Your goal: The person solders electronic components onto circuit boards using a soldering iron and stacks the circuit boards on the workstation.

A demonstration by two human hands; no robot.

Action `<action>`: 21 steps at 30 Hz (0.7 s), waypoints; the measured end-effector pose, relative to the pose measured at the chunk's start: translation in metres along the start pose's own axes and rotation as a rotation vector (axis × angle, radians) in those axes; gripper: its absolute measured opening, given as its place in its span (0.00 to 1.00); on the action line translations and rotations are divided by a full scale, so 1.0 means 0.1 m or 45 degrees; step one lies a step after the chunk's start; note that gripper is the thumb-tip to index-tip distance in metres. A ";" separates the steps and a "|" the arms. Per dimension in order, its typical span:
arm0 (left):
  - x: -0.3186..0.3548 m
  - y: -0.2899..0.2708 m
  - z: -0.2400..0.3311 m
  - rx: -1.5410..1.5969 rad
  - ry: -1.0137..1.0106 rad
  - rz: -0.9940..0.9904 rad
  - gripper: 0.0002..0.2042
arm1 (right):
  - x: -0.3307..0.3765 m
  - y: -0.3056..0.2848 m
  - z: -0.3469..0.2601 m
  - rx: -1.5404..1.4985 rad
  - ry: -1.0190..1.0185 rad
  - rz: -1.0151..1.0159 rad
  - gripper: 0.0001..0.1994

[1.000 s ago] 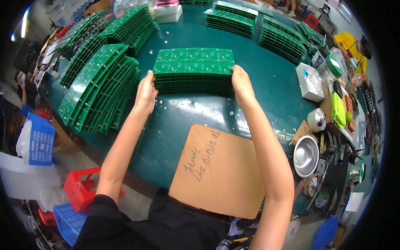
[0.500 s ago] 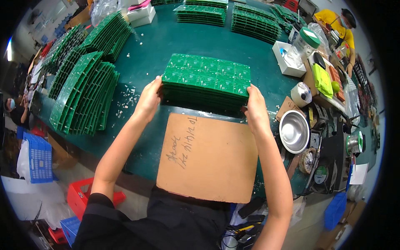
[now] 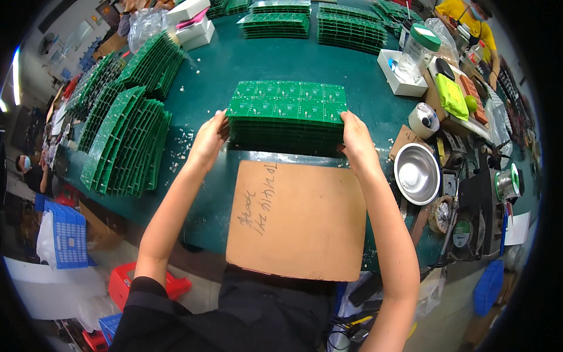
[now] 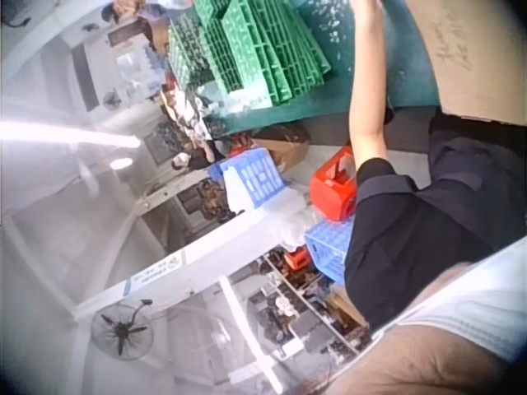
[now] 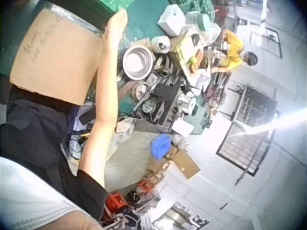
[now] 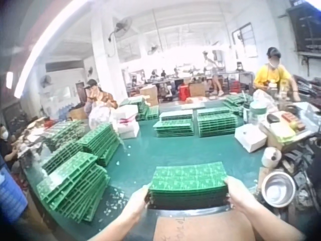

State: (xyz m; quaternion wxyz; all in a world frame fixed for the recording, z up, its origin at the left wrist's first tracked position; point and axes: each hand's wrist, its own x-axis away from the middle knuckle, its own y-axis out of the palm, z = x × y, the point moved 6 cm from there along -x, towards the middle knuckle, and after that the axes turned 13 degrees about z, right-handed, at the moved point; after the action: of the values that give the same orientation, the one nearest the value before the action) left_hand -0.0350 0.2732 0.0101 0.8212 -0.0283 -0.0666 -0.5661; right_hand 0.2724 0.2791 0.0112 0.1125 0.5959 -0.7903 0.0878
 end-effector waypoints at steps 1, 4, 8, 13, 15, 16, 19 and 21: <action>0.00 -0.03 0.01 -0.022 0.044 0.098 0.22 | -0.04 -0.07 0.03 0.017 0.022 0.040 0.20; 0.29 -0.22 0.26 -0.128 0.246 0.105 0.22 | 0.31 -0.28 -0.09 0.182 -0.260 0.220 0.24; 1.17 -0.44 0.28 -1.251 0.931 0.001 0.11 | 1.21 -0.75 -0.28 1.569 -0.524 0.263 0.20; 1.75 -0.43 -0.01 -1.272 0.838 -0.247 0.24 | 1.72 -0.96 0.29 1.373 -0.714 0.145 0.17; 1.84 -0.50 0.20 -1.090 0.748 -0.194 0.25 | 1.93 -1.04 0.13 1.157 -0.669 0.262 0.15; 1.88 -0.56 0.36 -0.915 0.645 -0.152 0.28 | 2.01 -1.08 0.00 0.939 -0.608 0.360 0.15; 1.89 -0.63 0.97 -0.146 0.535 -0.151 0.29 | 2.16 -1.14 -0.61 0.609 -0.988 0.681 0.11; 1.63 -0.56 1.24 0.147 0.315 -0.055 0.35 | 1.91 -1.20 -0.89 0.467 -0.915 0.484 0.10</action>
State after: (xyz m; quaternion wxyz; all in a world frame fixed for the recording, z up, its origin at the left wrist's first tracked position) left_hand -0.0395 0.1172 0.1546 0.8111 0.0904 0.0020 -0.5779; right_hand 0.3443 0.0947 0.1513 -0.2950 0.4429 -0.8460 0.0329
